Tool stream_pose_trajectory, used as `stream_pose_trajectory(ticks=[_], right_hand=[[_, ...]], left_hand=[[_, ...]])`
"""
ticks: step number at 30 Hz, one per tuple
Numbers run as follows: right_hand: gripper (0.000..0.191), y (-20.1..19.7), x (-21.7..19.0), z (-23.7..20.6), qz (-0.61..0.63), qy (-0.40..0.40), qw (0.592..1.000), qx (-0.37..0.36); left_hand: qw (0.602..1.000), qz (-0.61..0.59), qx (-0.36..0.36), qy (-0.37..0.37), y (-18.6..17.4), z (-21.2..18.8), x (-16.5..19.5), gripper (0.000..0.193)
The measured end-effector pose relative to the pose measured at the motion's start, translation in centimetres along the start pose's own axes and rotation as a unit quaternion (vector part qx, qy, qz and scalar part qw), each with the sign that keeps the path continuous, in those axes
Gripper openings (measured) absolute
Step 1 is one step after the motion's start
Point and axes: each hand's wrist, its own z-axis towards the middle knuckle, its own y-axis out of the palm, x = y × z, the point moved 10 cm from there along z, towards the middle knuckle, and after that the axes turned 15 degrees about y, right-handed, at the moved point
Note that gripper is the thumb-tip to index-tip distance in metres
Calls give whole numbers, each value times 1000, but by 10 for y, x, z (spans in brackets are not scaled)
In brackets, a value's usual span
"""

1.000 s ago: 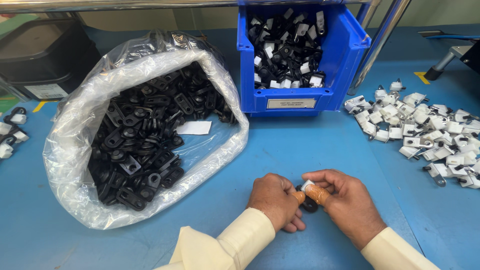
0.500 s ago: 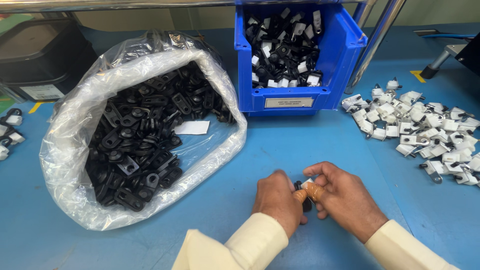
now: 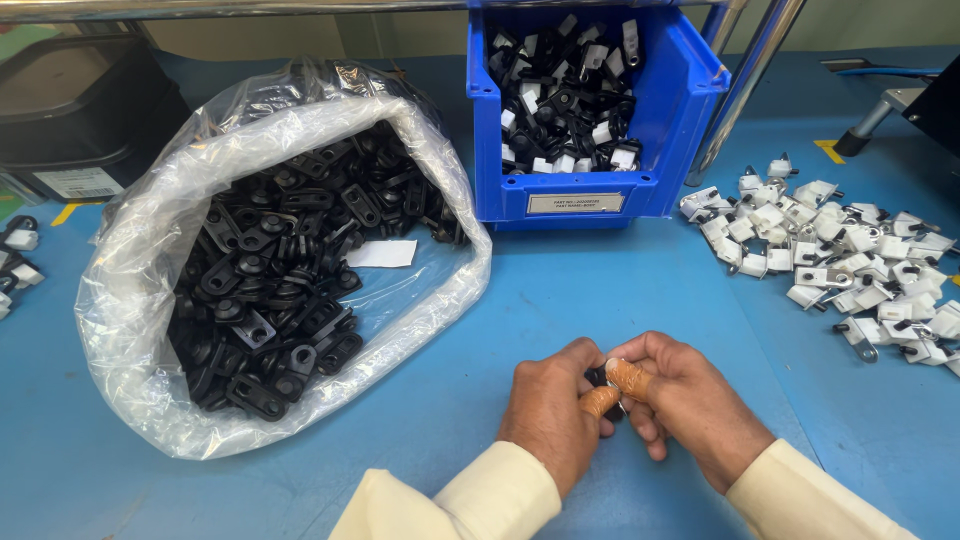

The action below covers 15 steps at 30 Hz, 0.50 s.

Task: The person repeatedly picks a black plastic clip from a bag and a white plastic component from a pile, then presses them together to form an assembled unit. The assembled units are placed on the table to the right. The process is repeated continuously throughout the clip.

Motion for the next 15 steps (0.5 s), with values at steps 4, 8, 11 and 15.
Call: stream_pose_trajectory(ticks=[4, 8, 11, 15], right_hand=[[27, -4, 3, 4, -14, 4, 1000, 15], [26, -4, 4, 8, -5, -17, 1000, 10], [24, -4, 6, 10, 9, -22, 1000, -9], [21, -6, 9, 13, 28, -4, 999, -18]], left_hand=[[996, -17, 80, 19, -10, -7, 0, 39], [986, -99, 35, -133, 6, -14, -34, 27], [985, -110, 0, -133, 12, -1, -37, 22], [980, -132, -31, -147, 18, 9, -39, 19]])
